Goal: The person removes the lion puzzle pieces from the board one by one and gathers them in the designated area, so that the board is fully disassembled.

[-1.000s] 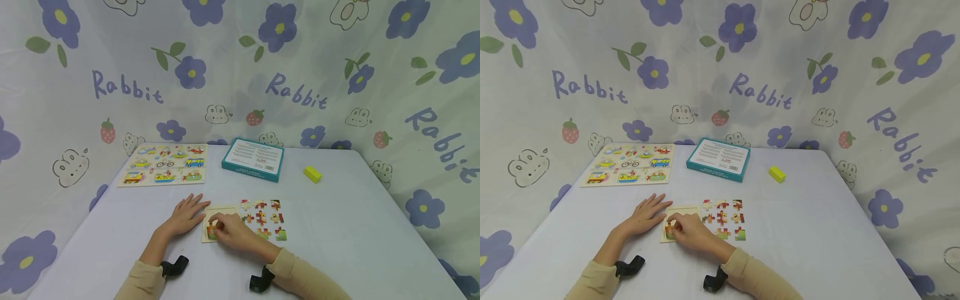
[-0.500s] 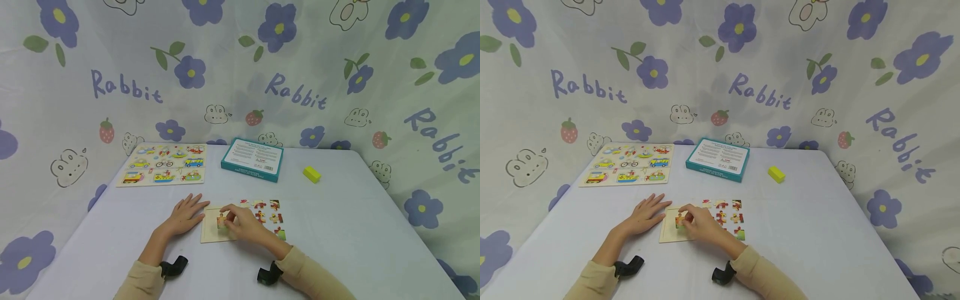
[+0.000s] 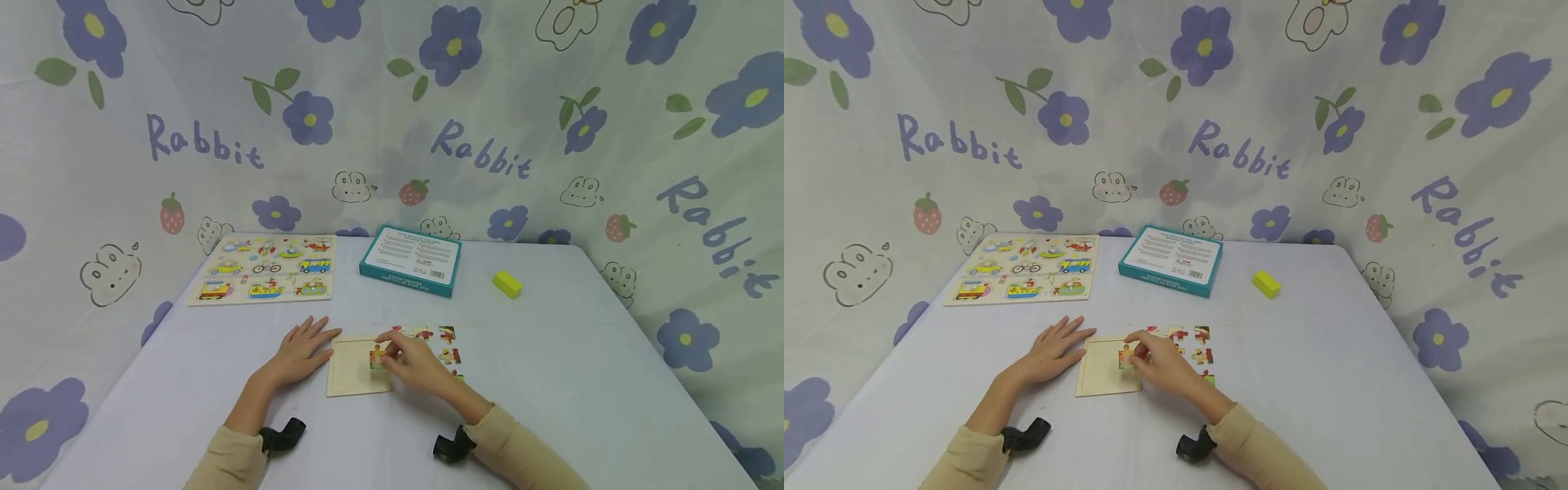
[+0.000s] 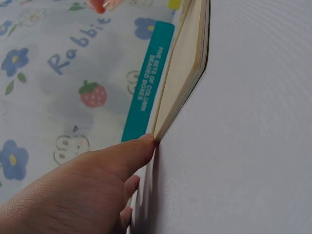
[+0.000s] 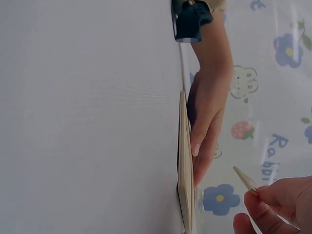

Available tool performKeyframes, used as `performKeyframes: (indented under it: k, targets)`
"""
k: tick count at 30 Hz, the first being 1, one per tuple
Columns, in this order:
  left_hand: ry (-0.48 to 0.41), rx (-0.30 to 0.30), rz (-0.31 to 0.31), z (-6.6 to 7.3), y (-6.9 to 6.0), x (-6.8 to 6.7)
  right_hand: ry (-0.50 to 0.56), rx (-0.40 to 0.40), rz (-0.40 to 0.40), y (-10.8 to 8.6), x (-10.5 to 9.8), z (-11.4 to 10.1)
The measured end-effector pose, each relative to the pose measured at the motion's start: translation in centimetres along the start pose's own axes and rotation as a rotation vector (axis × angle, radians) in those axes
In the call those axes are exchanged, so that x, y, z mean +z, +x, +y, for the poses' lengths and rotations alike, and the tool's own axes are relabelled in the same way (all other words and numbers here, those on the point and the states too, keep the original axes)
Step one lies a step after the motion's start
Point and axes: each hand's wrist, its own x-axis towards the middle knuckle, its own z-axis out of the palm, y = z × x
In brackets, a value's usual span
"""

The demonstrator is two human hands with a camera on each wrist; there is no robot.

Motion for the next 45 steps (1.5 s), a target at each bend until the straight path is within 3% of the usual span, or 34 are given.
performKeyframes:
  k: [15, 20, 27, 34, 45]
  targets:
    - [-0.006, -0.006, -0.012, 0.0, -0.1, -0.1, -0.050, 0.030, 0.056, -2.0, -1.2, 1.4]
    - [0.000, -0.007, -0.015, 0.1, 0.0, -0.1, -0.048, 0.006, 0.095, -2.6, -1.5, 1.9]
    - [0.000, -0.012, -0.021, 0.0, 0.0, 0.0, -0.037, 0.032, 0.057, -3.2, -1.2, 2.4]
    - [-0.010, -0.012, -0.020, 0.1, -0.1, -0.1, -0.113, 0.011, 0.006, -3.5, -0.4, 2.5]
    - [-0.012, -0.014, -0.014, 0.1, 0.0, 0.0, -0.300, -0.025, 0.051, -3.6, 0.1, 2.7]
